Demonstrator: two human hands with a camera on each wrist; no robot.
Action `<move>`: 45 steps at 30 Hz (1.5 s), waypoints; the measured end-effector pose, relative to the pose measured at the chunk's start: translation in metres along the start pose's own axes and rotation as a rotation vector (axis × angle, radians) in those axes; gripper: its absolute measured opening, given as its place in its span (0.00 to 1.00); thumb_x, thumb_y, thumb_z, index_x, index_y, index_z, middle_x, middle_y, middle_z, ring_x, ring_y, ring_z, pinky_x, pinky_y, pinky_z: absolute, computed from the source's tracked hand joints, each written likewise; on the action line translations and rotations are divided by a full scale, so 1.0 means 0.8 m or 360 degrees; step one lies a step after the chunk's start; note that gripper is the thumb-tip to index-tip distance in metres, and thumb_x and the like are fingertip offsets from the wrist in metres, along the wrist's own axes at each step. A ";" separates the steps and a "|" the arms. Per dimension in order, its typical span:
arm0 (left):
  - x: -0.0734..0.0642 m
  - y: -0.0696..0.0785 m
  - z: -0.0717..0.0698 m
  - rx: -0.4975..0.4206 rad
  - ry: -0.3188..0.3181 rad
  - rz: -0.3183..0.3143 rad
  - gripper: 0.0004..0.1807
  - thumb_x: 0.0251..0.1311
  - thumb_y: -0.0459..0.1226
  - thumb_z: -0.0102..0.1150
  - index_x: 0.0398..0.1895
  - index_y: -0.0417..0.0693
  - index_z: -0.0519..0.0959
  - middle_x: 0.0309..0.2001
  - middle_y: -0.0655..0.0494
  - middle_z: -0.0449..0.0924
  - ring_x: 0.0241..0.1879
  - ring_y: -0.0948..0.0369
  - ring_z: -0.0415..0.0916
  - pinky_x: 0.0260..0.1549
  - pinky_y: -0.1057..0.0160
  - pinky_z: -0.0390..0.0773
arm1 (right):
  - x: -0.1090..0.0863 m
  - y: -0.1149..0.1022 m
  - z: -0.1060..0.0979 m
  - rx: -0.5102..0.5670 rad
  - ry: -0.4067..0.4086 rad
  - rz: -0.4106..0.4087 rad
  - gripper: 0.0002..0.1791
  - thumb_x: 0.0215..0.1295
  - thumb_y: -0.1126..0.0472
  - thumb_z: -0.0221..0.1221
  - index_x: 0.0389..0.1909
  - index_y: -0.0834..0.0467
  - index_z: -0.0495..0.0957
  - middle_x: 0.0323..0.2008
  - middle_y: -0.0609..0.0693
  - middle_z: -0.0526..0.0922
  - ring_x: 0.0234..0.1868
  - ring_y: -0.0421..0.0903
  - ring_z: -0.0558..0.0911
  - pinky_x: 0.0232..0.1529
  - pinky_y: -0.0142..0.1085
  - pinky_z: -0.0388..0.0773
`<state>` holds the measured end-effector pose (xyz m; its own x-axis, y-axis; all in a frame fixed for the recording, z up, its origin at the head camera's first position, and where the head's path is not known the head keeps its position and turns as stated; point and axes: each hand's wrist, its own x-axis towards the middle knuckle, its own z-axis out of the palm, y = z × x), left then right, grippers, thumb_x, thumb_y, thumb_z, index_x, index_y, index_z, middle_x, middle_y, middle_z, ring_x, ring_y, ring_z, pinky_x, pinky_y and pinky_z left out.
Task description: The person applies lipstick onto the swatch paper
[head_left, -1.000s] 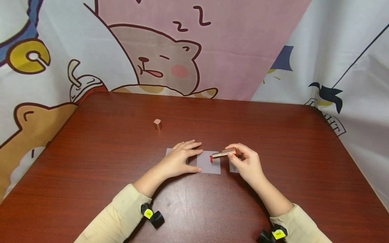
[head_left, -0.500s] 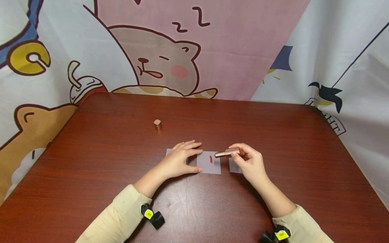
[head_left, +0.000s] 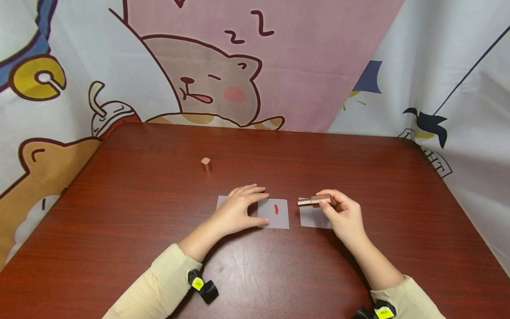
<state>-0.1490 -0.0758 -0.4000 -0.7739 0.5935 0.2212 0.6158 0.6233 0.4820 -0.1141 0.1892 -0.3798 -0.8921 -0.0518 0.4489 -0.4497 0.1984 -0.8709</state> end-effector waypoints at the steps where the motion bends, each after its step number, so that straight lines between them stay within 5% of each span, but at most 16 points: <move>1: 0.001 0.001 0.001 -0.0008 0.0008 0.0013 0.35 0.44 0.55 0.64 0.57 0.49 0.72 0.60 0.54 0.66 0.63 0.55 0.55 0.59 0.51 0.51 | -0.001 0.004 -0.003 -0.0001 0.0018 0.0008 0.10 0.52 0.84 0.52 0.36 0.76 0.73 0.26 0.47 0.80 0.27 0.34 0.76 0.24 0.24 0.69; 8: 0.012 0.015 0.011 -0.0020 0.0019 0.0065 0.36 0.44 0.55 0.63 0.57 0.50 0.72 0.60 0.55 0.66 0.63 0.55 0.55 0.58 0.51 0.53 | -0.007 0.029 -0.025 -0.0074 0.0105 0.0049 0.10 0.53 0.81 0.53 0.37 0.73 0.75 0.28 0.45 0.81 0.27 0.35 0.76 0.22 0.24 0.68; 15: 0.024 0.027 0.021 -0.0023 0.0038 0.0092 0.35 0.44 0.55 0.63 0.57 0.50 0.72 0.59 0.55 0.66 0.62 0.55 0.55 0.58 0.53 0.52 | -0.007 0.019 -0.040 -0.0135 0.0097 -0.0040 0.10 0.52 0.83 0.52 0.37 0.75 0.74 0.30 0.44 0.81 0.29 0.33 0.77 0.27 0.21 0.70; 26: 0.043 0.044 0.034 0.0032 -0.0025 0.0034 0.36 0.45 0.58 0.60 0.59 0.54 0.70 0.60 0.59 0.65 0.63 0.58 0.54 0.59 0.54 0.52 | -0.014 0.041 -0.069 -0.0202 0.0129 0.0031 0.10 0.54 0.80 0.54 0.39 0.72 0.75 0.32 0.47 0.82 0.31 0.40 0.78 0.27 0.23 0.71; 36: 0.059 0.056 0.046 0.0093 -0.0027 0.0051 0.36 0.45 0.59 0.60 0.58 0.55 0.71 0.59 0.59 0.66 0.62 0.58 0.56 0.59 0.53 0.53 | -0.016 0.018 -0.073 -0.0258 0.0129 0.0039 0.10 0.53 0.82 0.53 0.37 0.75 0.74 0.30 0.48 0.83 0.29 0.39 0.78 0.25 0.23 0.70; 45: 0.070 0.063 0.055 0.0131 -0.0099 0.0043 0.36 0.46 0.60 0.58 0.59 0.56 0.70 0.61 0.59 0.64 0.63 0.57 0.53 0.60 0.54 0.52 | -0.017 0.040 -0.079 -0.0262 0.0122 0.0049 0.10 0.54 0.78 0.55 0.39 0.71 0.76 0.31 0.44 0.82 0.30 0.42 0.78 0.27 0.23 0.71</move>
<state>-0.1547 0.0111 -0.4004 -0.7477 0.6396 0.1787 0.6483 0.6448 0.4050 -0.1139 0.2581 -0.4012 -0.8964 0.0303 0.4422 -0.4036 0.3568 -0.8425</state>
